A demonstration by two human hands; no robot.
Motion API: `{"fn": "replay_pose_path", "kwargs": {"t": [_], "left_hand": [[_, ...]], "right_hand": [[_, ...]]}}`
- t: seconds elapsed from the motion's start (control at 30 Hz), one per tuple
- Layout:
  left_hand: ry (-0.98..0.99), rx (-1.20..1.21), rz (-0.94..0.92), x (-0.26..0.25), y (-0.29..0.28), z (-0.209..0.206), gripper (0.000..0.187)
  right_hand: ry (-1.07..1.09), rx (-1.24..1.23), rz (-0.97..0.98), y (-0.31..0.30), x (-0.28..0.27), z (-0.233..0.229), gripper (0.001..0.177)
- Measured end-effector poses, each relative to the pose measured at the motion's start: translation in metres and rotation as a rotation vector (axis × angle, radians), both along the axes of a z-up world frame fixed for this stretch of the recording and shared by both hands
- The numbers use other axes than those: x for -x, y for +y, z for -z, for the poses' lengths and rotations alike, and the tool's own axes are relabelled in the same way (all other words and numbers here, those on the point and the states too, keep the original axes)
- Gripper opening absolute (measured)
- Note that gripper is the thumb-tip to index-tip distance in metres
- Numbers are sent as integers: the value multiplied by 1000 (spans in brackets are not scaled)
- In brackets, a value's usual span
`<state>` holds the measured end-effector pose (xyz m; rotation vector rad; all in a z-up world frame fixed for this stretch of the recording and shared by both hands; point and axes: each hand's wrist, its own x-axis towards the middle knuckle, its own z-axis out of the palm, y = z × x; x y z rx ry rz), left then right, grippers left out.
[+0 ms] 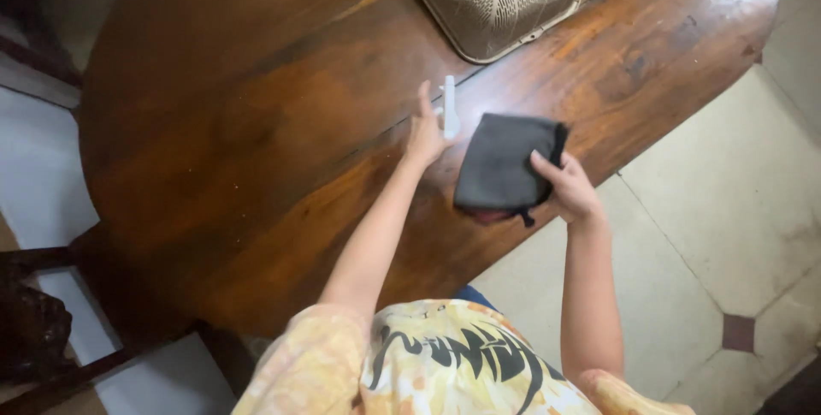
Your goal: Spray cleaner onto a wooden table and wipe it down with a cloth.
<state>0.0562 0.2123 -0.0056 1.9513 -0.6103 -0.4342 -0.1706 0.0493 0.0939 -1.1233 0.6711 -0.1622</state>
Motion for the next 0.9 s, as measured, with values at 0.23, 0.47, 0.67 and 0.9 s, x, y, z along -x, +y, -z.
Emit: {"fn": "replay_pose_path", "kwargs": {"t": [0.23, 0.47, 0.67, 0.9], "left_hand": [[-167, -36, -402, 60, 134, -60, 31], [119, 391, -577, 72, 208, -113, 41], [364, 720, -826, 64, 282, -15, 47], [678, 1028, -887, 69, 324, -51, 43]], "right_hand": [[-44, -173, -225, 70, -43, 11, 38], [-240, 355, -695, 226, -123, -17, 35], [-290, 419, -546, 270, -141, 49, 27], [-322, 390, -469, 250, -164, 46, 26]]}}
